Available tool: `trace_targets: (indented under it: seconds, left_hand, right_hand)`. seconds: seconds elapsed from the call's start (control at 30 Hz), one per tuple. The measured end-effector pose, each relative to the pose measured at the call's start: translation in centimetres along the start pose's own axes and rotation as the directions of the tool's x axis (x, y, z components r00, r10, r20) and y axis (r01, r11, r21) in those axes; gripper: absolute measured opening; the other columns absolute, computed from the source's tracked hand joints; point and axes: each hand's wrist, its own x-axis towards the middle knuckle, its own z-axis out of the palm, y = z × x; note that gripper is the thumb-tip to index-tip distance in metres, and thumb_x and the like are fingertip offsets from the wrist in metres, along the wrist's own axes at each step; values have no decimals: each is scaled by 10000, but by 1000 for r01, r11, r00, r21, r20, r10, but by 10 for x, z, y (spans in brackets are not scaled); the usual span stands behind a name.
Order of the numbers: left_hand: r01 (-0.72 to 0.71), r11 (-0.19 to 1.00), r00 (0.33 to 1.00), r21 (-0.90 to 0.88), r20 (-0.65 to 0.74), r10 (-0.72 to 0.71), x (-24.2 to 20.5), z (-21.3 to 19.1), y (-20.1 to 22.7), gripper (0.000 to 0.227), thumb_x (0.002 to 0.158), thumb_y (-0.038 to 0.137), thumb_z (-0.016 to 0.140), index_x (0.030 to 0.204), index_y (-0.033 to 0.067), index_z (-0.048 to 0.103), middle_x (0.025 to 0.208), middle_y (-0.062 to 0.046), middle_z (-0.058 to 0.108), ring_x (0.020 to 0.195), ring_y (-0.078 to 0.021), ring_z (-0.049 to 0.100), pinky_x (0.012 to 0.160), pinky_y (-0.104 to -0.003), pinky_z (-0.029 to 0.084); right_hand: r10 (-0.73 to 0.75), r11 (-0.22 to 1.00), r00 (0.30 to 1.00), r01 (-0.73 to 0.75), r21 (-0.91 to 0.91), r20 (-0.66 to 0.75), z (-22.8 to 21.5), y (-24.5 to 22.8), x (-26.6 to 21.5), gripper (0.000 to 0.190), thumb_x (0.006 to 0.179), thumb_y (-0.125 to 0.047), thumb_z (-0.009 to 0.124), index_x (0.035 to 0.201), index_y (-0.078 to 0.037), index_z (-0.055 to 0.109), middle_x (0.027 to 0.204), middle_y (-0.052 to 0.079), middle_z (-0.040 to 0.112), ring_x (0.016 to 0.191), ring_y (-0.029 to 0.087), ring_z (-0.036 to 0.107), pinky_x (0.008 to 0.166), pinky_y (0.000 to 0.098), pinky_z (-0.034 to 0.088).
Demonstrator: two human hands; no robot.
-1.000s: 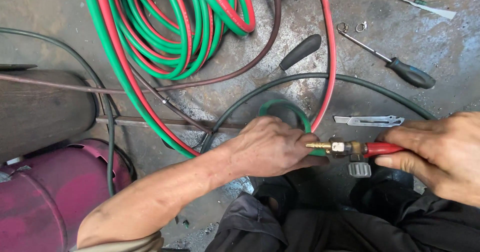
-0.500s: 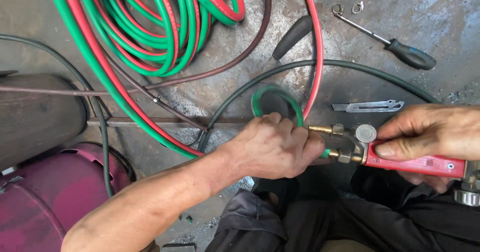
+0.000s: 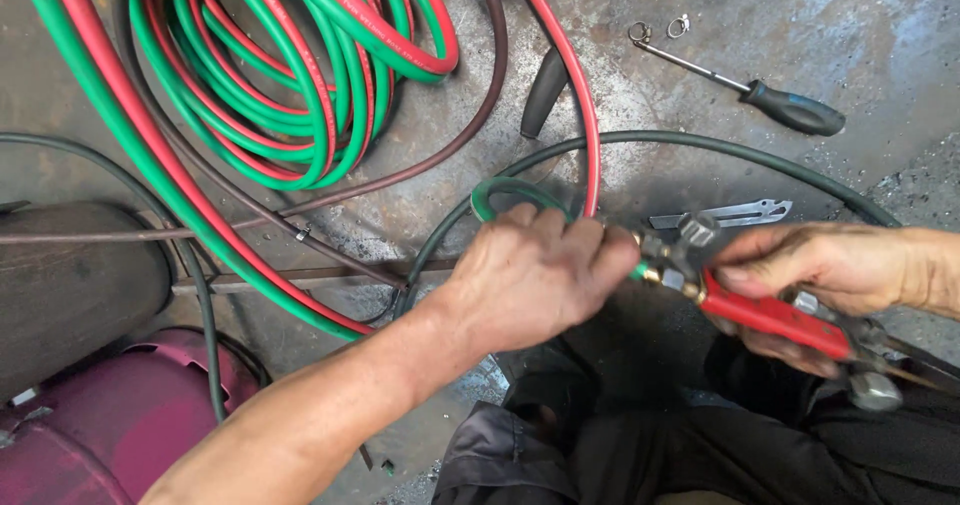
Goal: Connecting fuel and oxygen hoses to a cutting torch assembly on a workshop floor.
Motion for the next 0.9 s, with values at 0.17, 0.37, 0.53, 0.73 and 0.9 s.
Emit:
trace_targets:
  seconds: [0.17, 0.37, 0.53, 0.73, 0.9]
  left_hand:
    - [224, 941, 972, -255, 133, -196, 13, -9, -16, 225, 936, 321, 668, 997, 113, 607, 748, -88, 625, 691, -342, 663, 595, -478, 494]
    - [420, 803, 904, -422, 269, -332, 5, -19, -15, 305, 965, 376, 654, 1073, 93, 616, 741, -119, 685, 737, -368, 680, 596, -504, 483]
    - [428, 792, 904, -437, 232, -360, -8, -21, -4, 299, 1000, 327, 639, 1103, 48, 606, 796, -143, 689, 750, -385, 675, 614, -501, 498]
    - [370, 902, 919, -224, 229, -321, -4, -13, -3, 329, 954, 358, 674, 945, 39, 589, 692, -125, 657, 633, -365, 669, 550, -501, 509]
    - [239, 962, 956, -131, 205, -210, -6, -5, 4, 329, 927, 358, 686, 911, 44, 589, 660, -95, 609, 585, -332, 651, 498, -485, 493]
  right_hand:
    - [-182, 624, 788, -369, -689, -588, 91, -54, -11, 618, 833, -471, 739, 1258, -72, 535, 701, 116, 706, 581, 240, 719, 542, 362, 555]
    - [-931, -332, 291, -431, -839, 220, 85, -25, -15, 506, 826, -470, 729, 1199, -135, 659, 937, 26, 678, 881, 201, 665, 713, 320, 525]
    - [-917, -390, 267, -751, -533, 295, 131, -36, -17, 548, 794, -395, 728, 1274, -132, 716, 992, 39, 715, 956, 199, 700, 857, 353, 525]
    - [-890, -398, 452, -701, -591, 64, 101, -27, -12, 536, 874, -514, 652, 1271, -159, 715, 872, 21, 744, 762, 190, 729, 686, 343, 538]
    - [-629, -225, 579, -775, -590, -519, 132, -60, -14, 572, 840, -642, 543, 1342, -387, 644, 843, -65, 750, 817, 183, 762, 741, 342, 602]
